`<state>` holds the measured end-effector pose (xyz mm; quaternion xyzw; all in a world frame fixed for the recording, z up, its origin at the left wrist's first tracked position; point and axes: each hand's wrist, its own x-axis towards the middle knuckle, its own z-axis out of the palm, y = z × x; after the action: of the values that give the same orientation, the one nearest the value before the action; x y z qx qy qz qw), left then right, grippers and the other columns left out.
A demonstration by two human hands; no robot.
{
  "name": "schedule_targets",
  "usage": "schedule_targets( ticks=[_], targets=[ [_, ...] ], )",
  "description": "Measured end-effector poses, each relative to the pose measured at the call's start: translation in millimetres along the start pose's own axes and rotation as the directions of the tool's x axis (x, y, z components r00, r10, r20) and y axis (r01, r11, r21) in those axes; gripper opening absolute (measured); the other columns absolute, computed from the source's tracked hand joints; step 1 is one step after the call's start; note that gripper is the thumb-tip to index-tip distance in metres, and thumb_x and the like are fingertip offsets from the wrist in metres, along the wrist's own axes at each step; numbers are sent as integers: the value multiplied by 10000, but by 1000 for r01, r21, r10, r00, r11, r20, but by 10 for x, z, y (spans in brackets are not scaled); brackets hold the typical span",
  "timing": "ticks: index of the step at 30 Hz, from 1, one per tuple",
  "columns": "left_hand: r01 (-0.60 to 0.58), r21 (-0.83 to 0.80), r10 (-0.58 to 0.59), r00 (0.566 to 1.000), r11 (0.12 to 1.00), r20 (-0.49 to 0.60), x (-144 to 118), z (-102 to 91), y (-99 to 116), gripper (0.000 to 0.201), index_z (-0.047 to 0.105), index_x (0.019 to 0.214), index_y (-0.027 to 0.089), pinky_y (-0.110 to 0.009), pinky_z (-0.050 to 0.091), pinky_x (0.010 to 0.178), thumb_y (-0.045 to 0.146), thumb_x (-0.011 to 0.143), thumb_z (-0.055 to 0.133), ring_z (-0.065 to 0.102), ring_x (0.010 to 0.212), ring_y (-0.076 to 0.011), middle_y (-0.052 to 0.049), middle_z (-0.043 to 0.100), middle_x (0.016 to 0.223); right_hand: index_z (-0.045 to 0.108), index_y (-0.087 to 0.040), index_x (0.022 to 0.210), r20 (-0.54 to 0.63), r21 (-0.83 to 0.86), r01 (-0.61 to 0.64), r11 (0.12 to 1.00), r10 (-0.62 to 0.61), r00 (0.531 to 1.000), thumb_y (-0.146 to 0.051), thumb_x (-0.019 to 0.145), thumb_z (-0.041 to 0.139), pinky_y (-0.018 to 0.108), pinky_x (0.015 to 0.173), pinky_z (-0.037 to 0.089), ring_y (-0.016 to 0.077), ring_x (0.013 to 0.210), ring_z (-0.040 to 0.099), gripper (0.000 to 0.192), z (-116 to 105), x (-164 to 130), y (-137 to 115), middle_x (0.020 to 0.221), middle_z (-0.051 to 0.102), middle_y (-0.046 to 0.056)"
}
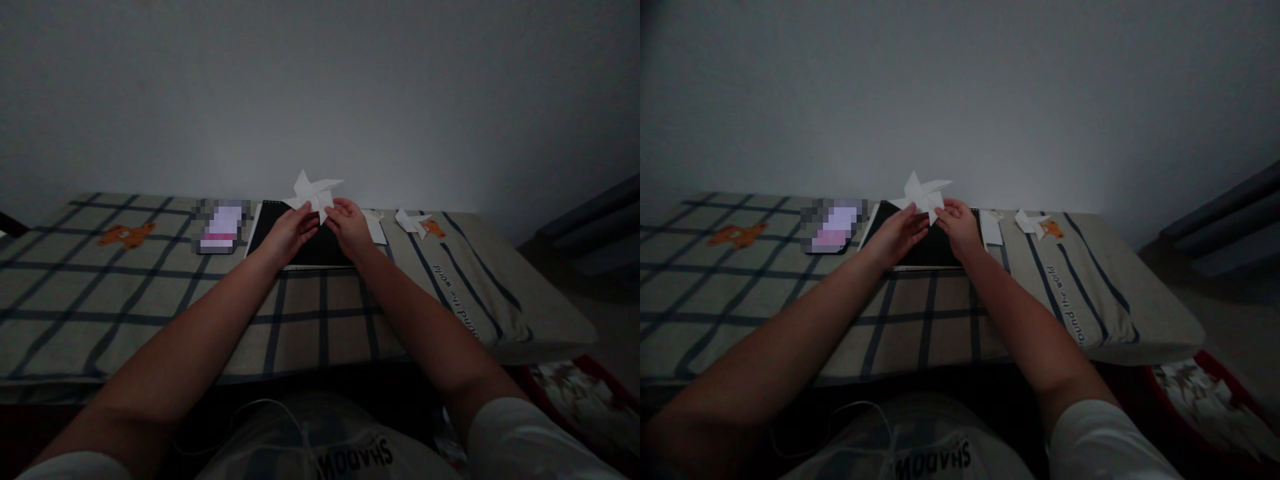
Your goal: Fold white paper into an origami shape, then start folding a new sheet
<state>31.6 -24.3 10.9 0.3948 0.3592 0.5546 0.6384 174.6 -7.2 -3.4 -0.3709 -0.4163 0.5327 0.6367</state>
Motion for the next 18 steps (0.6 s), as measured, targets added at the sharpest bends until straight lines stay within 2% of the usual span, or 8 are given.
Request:
schedule_targets(
  ticks=[4, 6, 9, 12, 18],
  targets=[
    [-53, 108, 61, 995, 993, -73, 45, -34, -162, 312, 638, 799, 163, -192, 431, 623, 402, 700, 813, 584, 703, -93, -18, 670, 818, 498, -263, 1062, 53, 3, -14, 1000, 14, 999, -208, 714, 743, 340, 910, 560, 140, 921, 669, 429, 23, -17, 47, 885, 645, -34],
    [-117, 159, 138, 982, 980, -130, 86, -67, -195, 293, 624, 749, 159, -197, 407, 595, 392, 712, 798, 547, 642, -86, -2, 639, 734, 500, -264, 1105, 81, -28, -40, 999, 42, 996, -199, 713, 745, 353, 911, 563, 148, 911, 670, 466, 31, -22, 61, 865, 640, -34],
    [-152, 165, 176, 973, 975, -146, 122, -97, -194, 285, 604, 724, 162, -207, 391, 581, 386, 731, 780, 523, 597, -83, 13, 606, 678, 528, -247, 1109, 98, -41, -92, 995, 96, 991, -167, 691, 761, 361, 901, 568, 153, 859, 672, 485, 40, -25, 69, 788, 622, -47],
    [-143, 166, 171, 971, 976, -168, 116, -94, -168, 275, 584, 685, 164, -214, 383, 576, 362, 733, 769, 511, 569, -83, 17, 588, 642, 588, -213, 1020, 125, -27, -128, 991, 130, 984, -157, 679, 773, 359, 890, 574, 145, 800, 667, 392, 39, -24, 71, 764, 638, -35],
    [-189, 253, 238, 954, 949, -180, 52, -66, -136, 215, 644, 690, 165, -230, 403, 584, 341, 693, 767, 549, 597, -110, 4, 630, 658, 651, -182, 843, 157, 5, -166, 986, 163, 974, -192, 683, 787, 356, 877, 579, 144, 810, 671, 210, 36, -19, 86, 915, 711, 35]
  ],
)
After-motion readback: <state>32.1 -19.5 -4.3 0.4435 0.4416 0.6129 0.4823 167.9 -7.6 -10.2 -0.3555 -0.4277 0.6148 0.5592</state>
